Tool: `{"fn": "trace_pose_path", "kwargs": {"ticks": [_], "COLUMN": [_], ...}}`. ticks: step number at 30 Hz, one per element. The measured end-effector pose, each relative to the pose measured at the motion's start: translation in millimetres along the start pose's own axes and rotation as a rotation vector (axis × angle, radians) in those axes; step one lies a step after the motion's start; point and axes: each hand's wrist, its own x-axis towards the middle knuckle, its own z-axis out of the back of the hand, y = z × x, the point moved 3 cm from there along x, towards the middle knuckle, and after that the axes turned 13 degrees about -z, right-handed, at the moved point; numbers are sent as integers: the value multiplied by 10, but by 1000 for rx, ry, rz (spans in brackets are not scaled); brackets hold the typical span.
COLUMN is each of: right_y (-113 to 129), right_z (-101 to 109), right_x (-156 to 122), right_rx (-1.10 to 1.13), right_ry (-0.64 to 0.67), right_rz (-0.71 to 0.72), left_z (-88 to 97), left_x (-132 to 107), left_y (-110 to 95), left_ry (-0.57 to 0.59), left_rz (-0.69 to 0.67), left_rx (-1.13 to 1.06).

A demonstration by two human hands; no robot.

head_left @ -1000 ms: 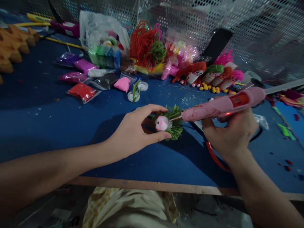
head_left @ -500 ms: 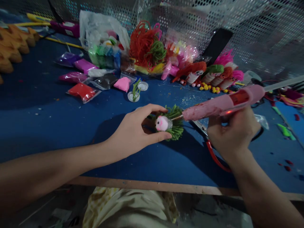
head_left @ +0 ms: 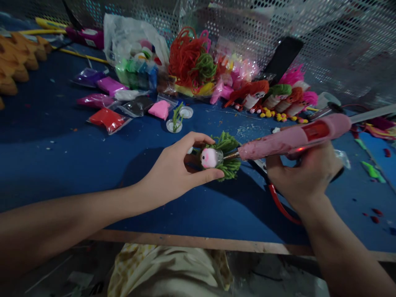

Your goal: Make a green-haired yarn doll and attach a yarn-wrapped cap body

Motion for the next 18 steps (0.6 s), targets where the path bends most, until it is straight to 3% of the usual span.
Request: {"fn": "trace_pose_path", "kwargs": {"ticks": [3,11,18], "right_y": [-1,-7,63], "right_z": [-2,16,79], "right_x": [2,35,-6], "right_rx": [-7,13,-28], "right_ry": [3,-60,-17], "right_rz": [-17,154,94], "left_z": [-2,4,5], "left_x": [-4,7,7], "left_y": [9,-13,-45], "left_ry": [1,-16,-11], "left_rz": [19,-3,-12], "left_rx": [-13,38,90]}}
